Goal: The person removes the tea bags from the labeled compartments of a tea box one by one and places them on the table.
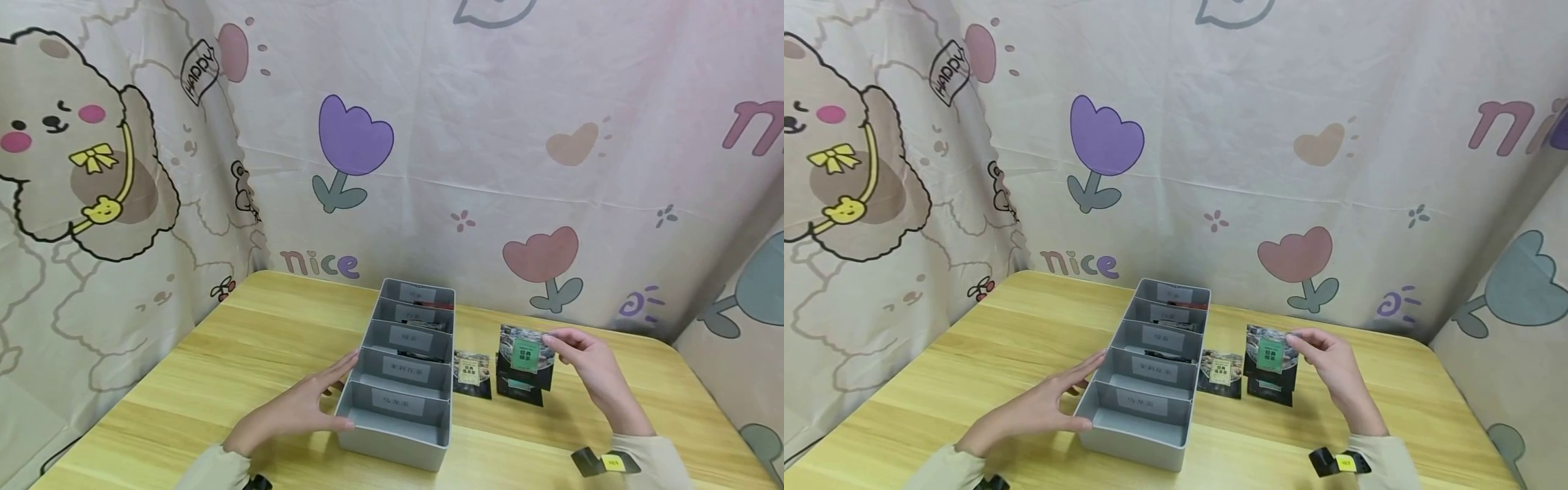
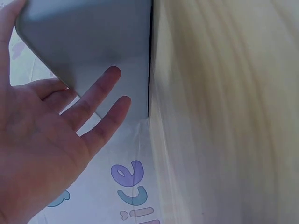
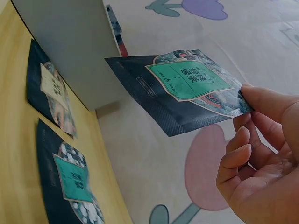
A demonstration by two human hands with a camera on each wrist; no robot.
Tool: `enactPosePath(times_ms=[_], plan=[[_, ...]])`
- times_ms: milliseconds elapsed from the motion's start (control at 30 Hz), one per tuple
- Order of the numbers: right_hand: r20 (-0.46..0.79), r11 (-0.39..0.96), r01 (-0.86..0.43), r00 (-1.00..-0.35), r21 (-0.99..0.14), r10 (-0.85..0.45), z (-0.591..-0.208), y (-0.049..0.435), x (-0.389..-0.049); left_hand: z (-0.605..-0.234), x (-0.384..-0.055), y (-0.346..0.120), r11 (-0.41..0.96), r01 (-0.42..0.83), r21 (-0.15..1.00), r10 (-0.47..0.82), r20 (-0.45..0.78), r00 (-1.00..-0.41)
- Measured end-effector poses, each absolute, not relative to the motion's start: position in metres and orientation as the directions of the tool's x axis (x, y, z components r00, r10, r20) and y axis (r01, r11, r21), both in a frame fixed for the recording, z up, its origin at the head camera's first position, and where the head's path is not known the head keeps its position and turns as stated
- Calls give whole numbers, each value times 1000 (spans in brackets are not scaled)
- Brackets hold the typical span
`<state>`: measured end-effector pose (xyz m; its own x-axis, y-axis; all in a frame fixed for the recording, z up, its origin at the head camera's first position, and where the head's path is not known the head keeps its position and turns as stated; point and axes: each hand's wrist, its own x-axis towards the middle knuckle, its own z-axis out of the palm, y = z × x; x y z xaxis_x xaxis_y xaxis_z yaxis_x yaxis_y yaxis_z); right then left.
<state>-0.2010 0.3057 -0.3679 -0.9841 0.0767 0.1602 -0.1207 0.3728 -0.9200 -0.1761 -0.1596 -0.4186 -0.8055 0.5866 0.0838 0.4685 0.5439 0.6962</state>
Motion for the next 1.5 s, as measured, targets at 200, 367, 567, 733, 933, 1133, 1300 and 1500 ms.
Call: enactPosePath(times_ms=[200, 367, 567, 733, 933, 1133, 1300, 1500], plan=[[175, 363, -125, -979, -923, 106, -365, 318, -201, -418, -177, -160, 540, 473, 697, 589, 89, -803], [175, 365, -117, -976, -924, 130, -366, 329, -204, -420, -178, -160, 525, 484, 700, 597, 103, -796], [156, 366, -97, -979, -925, 134, -371, 342, -208, -422, -179, -161, 524, 479, 704, 593, 102, -798], [120, 365, -64, -984, -929, 132, -377, 353, -213, -421, -179, -161, 524, 473, 708, 593, 95, -799], [84, 373, -28, -987, -927, 135, -384, 362, -216, -420, -180, -161, 533, 468, 704, 586, 92, -805], [48, 370, 11, -987, -929, 151, -391, 371, -217, -420, -181, -161, 535, 470, 703, 586, 92, -805], [16, 369, 40, -989, -929, 148, -396, 378, -218, -420, -181, -161, 534, 473, 701, 587, 96, -804], [-19, 389, 71, -990, -918, 137, -403, 387, -220, -420, -181, -161, 531, 479, 699, 591, 100, -801]])
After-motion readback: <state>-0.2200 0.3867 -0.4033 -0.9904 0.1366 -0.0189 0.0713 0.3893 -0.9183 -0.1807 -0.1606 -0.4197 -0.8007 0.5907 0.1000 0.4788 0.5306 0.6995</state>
